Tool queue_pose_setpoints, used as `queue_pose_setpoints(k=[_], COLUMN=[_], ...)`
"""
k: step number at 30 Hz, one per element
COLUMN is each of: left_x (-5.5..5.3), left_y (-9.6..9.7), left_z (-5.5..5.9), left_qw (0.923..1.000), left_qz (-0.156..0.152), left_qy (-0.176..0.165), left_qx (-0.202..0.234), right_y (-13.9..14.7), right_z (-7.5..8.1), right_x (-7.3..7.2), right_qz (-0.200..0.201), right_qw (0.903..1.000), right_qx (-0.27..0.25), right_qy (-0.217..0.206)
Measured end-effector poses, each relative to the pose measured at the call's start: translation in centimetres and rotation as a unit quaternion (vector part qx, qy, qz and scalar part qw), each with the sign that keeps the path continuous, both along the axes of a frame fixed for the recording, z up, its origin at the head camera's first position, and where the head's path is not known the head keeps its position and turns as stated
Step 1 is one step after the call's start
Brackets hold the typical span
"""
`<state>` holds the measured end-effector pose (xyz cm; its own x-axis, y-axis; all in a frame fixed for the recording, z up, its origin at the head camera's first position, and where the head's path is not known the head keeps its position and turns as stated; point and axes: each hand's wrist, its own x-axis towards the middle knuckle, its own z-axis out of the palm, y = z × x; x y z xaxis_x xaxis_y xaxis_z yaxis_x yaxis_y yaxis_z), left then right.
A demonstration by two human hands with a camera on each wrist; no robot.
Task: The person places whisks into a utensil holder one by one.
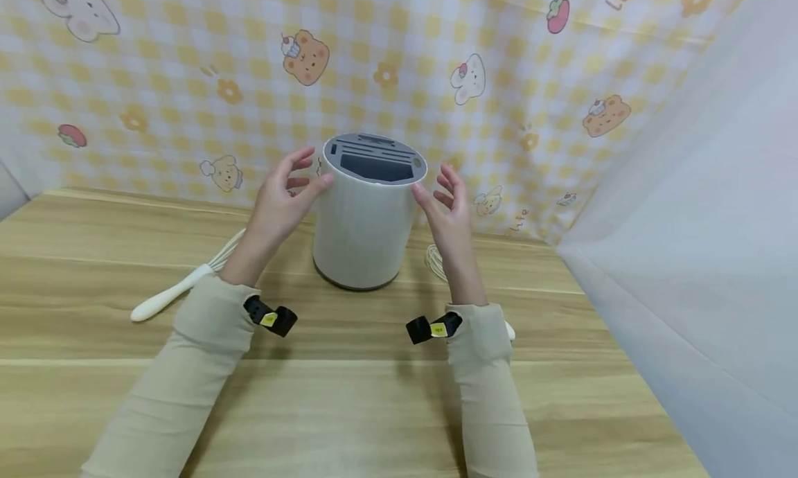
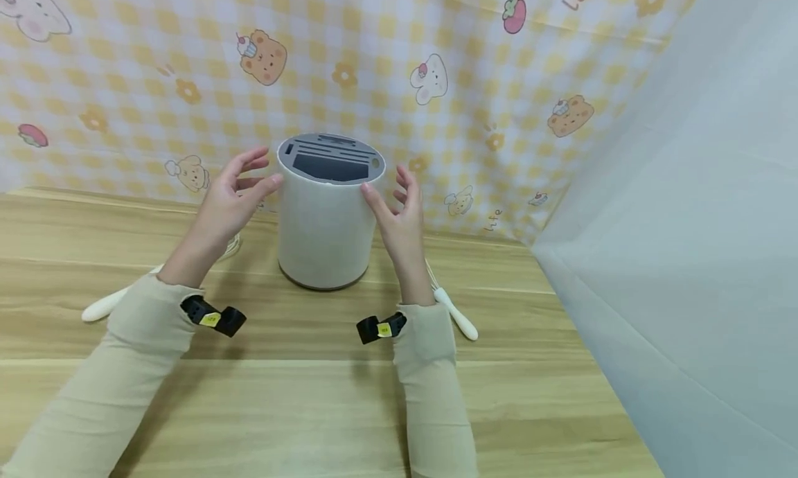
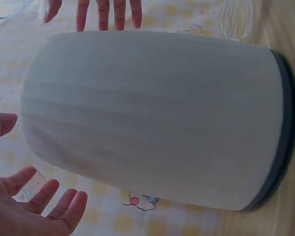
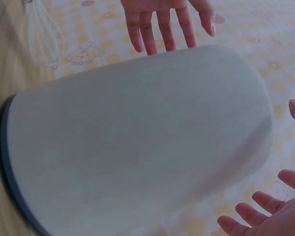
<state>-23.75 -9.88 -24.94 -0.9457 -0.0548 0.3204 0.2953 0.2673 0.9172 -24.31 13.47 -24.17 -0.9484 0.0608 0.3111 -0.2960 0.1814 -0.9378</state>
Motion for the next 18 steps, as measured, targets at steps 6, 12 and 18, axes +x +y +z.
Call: queue_pose_setpoints(k=[6, 12, 18], left_x=[-0.8, -1.9, -2.5], left_y=[-0.4, -0.4, -0.2], left_z=[-1.0, -2.2, -2.9], left_qw=[0.999, 0.9971, 0.9949], left_qz=[0.001, -0.019, -0.039], left_qy=[-0.04, -0.067, -0.073], left_qx=[0.018, 0.031, 0.057], right_y=[0.4, 1.0, 1.4], right_z=[-1.6, -3.2, -4.3], right_x=[-1.4, -2.5, -3.2], right_qz=[0.011, 0.031, 0.068], right_qw=[0.9991, 0.9972, 0.9941], right_qx=[-0.005, -0.033, -0.047], right_qy=[-0.041, -0.059, -0.071])
